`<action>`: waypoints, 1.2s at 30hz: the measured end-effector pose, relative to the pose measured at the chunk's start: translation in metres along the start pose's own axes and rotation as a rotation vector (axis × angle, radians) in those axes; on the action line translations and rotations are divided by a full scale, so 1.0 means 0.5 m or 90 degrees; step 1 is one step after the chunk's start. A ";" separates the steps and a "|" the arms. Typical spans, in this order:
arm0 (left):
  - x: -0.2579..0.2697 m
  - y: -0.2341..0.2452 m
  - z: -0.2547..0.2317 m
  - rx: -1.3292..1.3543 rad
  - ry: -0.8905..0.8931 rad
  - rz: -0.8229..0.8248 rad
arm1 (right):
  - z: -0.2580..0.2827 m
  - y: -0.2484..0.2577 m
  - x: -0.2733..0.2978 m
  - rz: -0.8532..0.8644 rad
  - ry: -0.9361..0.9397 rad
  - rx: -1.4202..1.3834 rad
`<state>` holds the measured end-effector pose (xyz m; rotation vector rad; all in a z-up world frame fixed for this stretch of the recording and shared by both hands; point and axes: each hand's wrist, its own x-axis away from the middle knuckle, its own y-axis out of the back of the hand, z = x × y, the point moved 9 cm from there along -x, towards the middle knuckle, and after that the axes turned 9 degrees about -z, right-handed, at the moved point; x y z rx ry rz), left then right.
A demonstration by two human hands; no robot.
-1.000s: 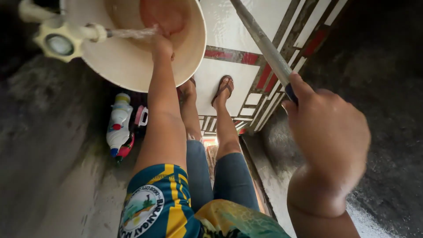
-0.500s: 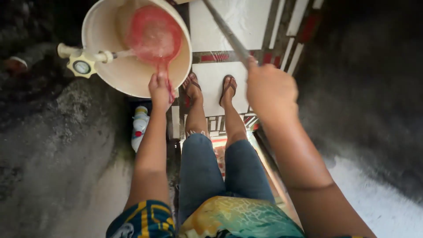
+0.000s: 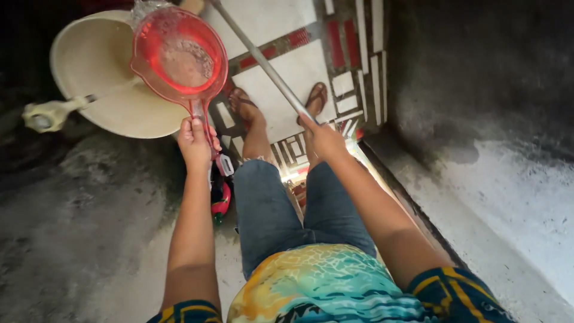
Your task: The person scoops water from a bucket using a red plastic scoop and pours it onto the tiled floor and into a squat toilet. They then use a mop to scrub the floor and the toilet bowl repeatedly, refilling the scoop from the bucket as needed.
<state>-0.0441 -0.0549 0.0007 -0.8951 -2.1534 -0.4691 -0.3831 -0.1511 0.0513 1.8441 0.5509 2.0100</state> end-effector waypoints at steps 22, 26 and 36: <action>0.120 -0.808 0.054 -0.456 0.020 0.176 | -0.746 -0.221 0.156 -0.128 -0.189 -0.239; 0.153 -0.849 0.078 -0.468 -0.009 0.163 | -0.844 -0.324 0.271 -0.005 -0.299 -0.234; 0.170 -0.932 0.086 -0.439 -0.031 0.170 | -0.807 -0.148 -0.008 -0.138 -0.152 -0.275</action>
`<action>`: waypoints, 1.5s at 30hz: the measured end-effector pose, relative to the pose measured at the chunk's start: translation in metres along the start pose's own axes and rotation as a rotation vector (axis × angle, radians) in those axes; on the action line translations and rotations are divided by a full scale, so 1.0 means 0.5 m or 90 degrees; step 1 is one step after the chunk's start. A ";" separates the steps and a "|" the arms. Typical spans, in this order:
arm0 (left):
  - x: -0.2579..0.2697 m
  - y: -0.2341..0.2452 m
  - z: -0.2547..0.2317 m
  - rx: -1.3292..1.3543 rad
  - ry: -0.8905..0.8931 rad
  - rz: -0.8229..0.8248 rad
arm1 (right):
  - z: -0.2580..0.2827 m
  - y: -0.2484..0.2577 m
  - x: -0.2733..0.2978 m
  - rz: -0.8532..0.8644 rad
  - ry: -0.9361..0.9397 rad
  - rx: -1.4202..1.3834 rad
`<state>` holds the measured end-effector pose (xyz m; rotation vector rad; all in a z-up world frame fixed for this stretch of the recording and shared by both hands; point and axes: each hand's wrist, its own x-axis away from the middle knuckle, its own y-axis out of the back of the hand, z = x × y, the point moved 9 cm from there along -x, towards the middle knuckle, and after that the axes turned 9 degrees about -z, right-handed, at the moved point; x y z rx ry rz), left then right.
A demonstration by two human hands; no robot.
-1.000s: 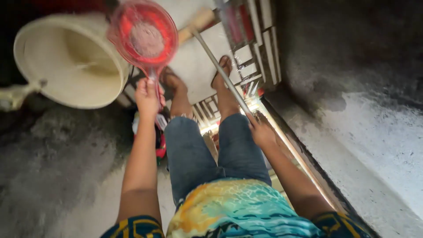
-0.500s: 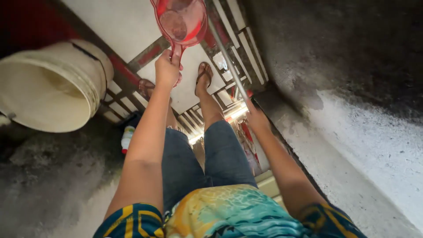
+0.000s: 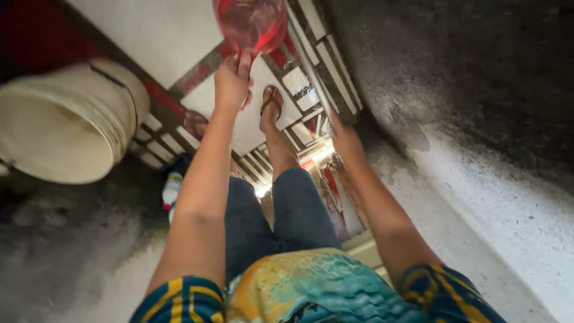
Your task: The person scoops water from a bucket using a red plastic scoop and pours it onto the tiled floor and into a squat toilet. They then use a mop to scrub the floor and the toilet bowl repeatedly, refilling the scoop from the bucket as needed.
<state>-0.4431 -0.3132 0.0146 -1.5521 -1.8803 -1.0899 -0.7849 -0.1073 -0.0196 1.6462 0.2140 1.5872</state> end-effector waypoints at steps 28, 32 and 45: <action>-0.219 0.161 -0.151 0.003 -0.011 -0.143 | 0.327 0.086 -0.335 -0.016 0.096 0.066; -0.291 0.207 -0.218 -0.158 -0.090 -0.198 | 0.394 0.170 -0.117 -0.223 0.344 0.001; -0.488 0.312 -0.352 -0.001 -0.057 -0.157 | 0.693 0.240 -0.420 0.027 -0.007 0.035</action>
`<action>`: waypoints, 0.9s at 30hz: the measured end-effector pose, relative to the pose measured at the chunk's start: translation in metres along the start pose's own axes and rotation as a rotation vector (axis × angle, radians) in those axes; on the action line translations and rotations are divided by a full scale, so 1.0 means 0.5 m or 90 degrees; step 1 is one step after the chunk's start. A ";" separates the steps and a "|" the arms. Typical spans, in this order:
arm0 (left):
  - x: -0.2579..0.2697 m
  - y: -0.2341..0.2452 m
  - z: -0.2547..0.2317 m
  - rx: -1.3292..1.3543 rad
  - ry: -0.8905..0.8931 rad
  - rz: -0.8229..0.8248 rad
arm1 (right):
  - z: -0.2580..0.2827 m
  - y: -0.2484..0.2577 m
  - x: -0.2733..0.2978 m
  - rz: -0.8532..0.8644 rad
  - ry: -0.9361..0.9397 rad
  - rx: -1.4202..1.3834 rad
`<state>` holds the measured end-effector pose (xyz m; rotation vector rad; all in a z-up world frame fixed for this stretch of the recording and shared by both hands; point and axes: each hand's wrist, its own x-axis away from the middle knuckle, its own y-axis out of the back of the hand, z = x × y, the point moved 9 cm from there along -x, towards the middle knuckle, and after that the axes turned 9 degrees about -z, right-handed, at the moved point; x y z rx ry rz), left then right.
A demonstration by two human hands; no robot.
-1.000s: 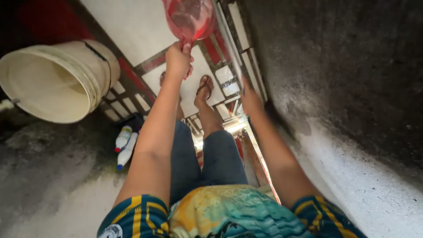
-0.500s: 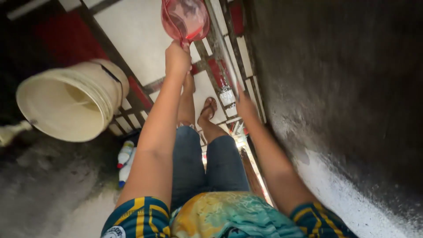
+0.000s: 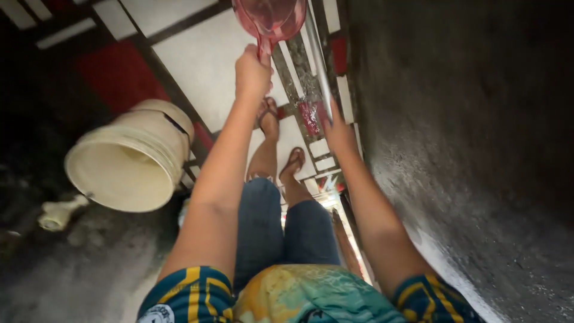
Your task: The person scoops water from a bucket using a red plastic scoop and pours it onto the tiled floor and into a squat toilet. They then use a mop to scrub the floor and the toilet bowl repeatedly, refilling the scoop from the bucket as needed.
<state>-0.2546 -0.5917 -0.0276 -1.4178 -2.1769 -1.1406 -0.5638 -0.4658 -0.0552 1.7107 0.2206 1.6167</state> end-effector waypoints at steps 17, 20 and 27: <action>-0.073 0.079 -0.025 0.022 0.122 0.026 | 0.055 0.068 -0.044 -0.161 0.200 0.034; -0.094 0.078 -0.049 -0.009 0.075 -0.012 | -0.104 0.005 0.078 0.135 -0.126 0.108; -0.175 0.056 -0.176 -0.123 -0.126 -0.104 | 0.168 0.110 -0.201 -0.004 0.041 0.013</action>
